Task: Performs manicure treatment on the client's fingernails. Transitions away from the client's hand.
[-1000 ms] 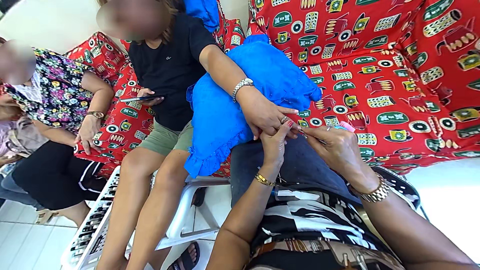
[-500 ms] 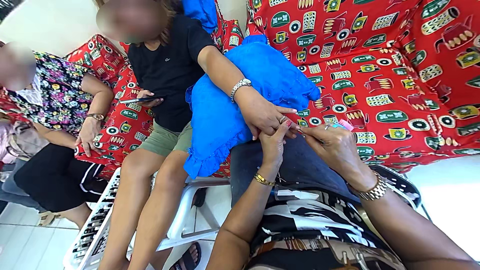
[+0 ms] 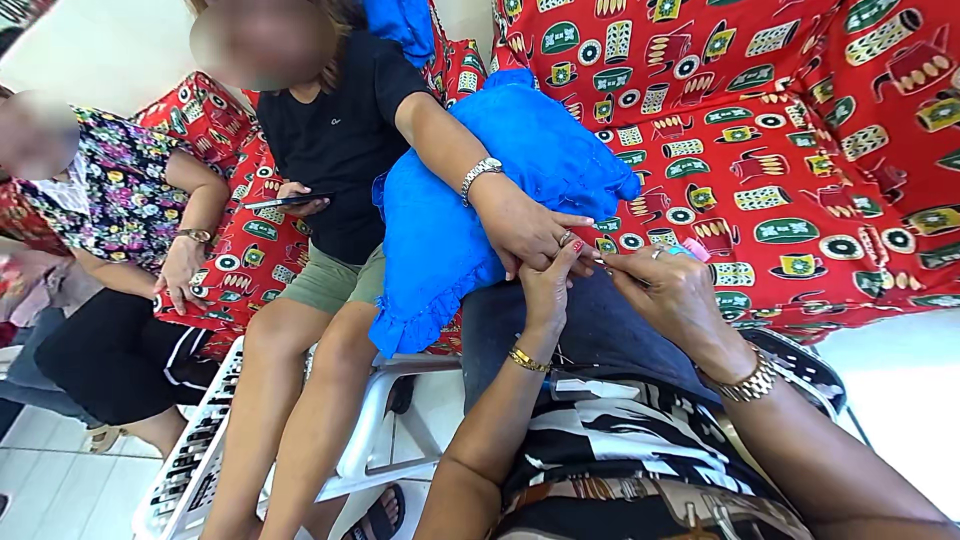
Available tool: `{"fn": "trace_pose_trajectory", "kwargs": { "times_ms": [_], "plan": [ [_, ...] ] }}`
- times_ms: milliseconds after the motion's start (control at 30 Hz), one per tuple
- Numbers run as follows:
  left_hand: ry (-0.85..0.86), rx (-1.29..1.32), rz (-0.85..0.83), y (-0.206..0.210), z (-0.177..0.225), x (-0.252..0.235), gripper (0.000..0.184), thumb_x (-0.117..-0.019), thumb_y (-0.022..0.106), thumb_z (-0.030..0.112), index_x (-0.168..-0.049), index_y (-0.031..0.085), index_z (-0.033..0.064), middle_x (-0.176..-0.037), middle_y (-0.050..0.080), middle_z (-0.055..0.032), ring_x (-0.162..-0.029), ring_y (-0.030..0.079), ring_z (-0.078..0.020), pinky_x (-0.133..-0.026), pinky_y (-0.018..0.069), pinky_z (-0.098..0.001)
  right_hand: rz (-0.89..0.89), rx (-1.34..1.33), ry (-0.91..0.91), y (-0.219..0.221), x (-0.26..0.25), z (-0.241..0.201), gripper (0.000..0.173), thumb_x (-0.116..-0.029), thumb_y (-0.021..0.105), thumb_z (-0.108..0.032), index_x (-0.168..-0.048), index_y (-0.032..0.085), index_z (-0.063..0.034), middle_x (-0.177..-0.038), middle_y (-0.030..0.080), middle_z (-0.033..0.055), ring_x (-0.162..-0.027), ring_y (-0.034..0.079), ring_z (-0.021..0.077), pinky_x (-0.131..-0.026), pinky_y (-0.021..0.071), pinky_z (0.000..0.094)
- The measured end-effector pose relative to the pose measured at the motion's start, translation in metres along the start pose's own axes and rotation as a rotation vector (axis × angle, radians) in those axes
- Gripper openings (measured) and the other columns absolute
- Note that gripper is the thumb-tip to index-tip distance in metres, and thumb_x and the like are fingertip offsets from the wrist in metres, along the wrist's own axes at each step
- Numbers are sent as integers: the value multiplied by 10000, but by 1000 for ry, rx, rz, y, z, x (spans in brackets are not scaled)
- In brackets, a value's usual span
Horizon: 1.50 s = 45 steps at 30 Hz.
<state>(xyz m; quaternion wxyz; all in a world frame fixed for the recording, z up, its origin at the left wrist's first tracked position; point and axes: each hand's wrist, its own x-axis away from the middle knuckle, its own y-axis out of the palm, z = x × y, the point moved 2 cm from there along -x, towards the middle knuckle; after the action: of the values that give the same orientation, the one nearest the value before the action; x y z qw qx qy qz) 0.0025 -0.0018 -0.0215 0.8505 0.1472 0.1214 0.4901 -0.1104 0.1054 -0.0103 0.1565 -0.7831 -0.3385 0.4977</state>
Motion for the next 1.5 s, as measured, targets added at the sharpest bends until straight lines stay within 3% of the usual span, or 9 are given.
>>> {"fn": "trace_pose_trajectory", "kwargs": {
  "times_ms": [567,933,1133,1200,1267,1333,1400,1500],
  "plan": [
    [-11,47,4,1,-1,-2,92,-977,664,124,-914,723,94,-784,734,-45,-620,659,-63,-561,530,-188,-9,-65,-69,4,0,5,239,-934,571,-63,-997,790,9,-754,696,152,-655,667,279,-577,525,396],
    [-44,70,2,-1,0,0,86,-979,670,132,-921,724,97,-806,744,-50,-635,672,-61,-564,531,-184,55,-2,-119,4,-1,8,218,-933,597,-92,-950,800,-13,-686,644,135,-620,618,283,-533,445,394],
    [-71,48,-4,-2,4,1,107,-1002,637,141,-931,711,110,-789,732,-34,-617,651,-46,-555,516,-175,22,-105,-140,2,-4,13,196,-919,615,-90,-926,793,-9,-739,680,129,-701,650,269,-618,489,389],
    [-79,58,-16,-3,1,1,116,-1006,627,138,-935,712,102,-769,726,-33,-605,643,-53,-559,519,-185,-44,-195,-59,-2,3,20,214,-934,609,-131,-958,791,-20,-822,719,116,-762,678,219,-693,541,372],
    [-104,36,-24,-3,2,2,105,-1011,603,103,-977,683,44,-753,712,-47,-619,657,-88,-596,554,-226,-137,-245,59,-5,15,31,275,-977,582,-220,-1000,782,-33,-858,727,96,-741,667,163,-691,555,357],
    [-166,-34,-40,-7,14,6,129,-1026,557,65,-1047,612,-49,-773,696,-77,-673,685,-124,-664,594,-272,-238,-238,122,0,24,40,337,-975,542,-246,-1005,764,6,-829,721,143,-689,664,229,-663,544,452],
    [-225,-190,-98,-22,29,19,276,-1032,561,82,-1237,543,-102,-929,688,-120,-785,682,-135,-729,586,-292,-359,-216,133,4,32,43,312,-943,554,-185,-980,746,59,-794,705,202,-668,666,330,-657,529,566],
    [-181,-440,-223,-61,56,53,394,-996,610,62,-1337,550,-126,-1157,677,-220,-974,672,-195,-884,549,-345,-630,-226,170,13,41,48,234,-950,608,-75,-1041,736,98,-836,701,281,-745,683,449,-737,515,681]
  ]
}}
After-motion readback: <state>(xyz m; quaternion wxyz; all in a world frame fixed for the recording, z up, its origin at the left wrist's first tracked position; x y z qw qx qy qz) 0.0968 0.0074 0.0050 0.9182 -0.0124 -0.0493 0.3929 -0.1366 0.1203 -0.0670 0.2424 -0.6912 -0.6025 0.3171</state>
